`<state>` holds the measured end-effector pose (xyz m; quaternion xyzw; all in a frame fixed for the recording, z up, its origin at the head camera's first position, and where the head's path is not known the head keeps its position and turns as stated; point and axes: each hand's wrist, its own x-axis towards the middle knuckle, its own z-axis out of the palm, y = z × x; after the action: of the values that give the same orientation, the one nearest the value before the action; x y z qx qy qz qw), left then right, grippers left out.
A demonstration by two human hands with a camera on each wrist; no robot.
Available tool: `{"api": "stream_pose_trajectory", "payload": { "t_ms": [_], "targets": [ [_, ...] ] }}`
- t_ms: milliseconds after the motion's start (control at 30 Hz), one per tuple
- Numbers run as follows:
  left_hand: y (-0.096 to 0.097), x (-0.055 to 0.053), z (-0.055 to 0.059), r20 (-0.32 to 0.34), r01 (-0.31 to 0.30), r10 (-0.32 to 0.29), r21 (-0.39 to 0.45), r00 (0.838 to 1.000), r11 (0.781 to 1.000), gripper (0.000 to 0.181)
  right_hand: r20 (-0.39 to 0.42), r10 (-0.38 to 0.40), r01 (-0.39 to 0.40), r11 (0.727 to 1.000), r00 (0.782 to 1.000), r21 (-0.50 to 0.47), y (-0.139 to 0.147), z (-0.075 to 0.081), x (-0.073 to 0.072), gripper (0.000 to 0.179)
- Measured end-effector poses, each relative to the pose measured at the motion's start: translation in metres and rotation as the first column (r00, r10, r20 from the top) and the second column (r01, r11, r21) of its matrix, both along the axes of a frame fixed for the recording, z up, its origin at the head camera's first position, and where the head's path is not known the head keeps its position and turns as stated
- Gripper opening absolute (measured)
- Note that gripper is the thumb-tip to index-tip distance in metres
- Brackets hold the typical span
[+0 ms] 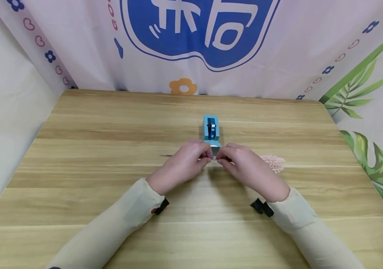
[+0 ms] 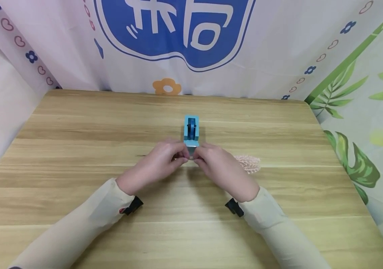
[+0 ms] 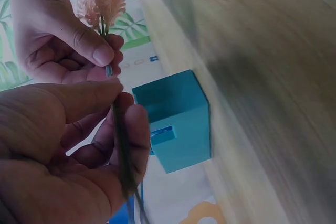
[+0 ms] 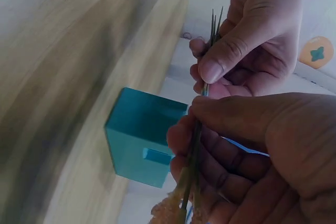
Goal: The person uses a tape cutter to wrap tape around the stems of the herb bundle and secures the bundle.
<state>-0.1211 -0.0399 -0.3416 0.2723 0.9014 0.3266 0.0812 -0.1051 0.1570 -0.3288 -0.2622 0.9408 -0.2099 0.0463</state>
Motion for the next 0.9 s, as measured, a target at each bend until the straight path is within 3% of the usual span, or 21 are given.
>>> {"api": "stream_pose_trajectory", "payload": {
  "t_ms": [167,433,900],
  "targets": [
    [0.003,-0.004,-0.004,0.05,0.004,0.0,-0.089,0.999,0.996,0.006,0.034,0.006,-0.007,0.999,0.999,0.054,-0.001,-0.007,-0.005,0.006],
    [0.005,-0.007,-0.01,0.045,0.006,0.005,-0.232,0.999,0.973,0.011,0.038,0.029,-0.033,0.991,0.999,0.131,-0.006,-0.021,-0.012,0.007],
    [0.005,-0.006,-0.02,0.072,0.025,-0.007,-0.258,0.997,0.966,0.015,-0.004,0.059,-0.057,0.985,0.998,0.165,-0.007,-0.032,-0.01,0.007]
  ]
}}
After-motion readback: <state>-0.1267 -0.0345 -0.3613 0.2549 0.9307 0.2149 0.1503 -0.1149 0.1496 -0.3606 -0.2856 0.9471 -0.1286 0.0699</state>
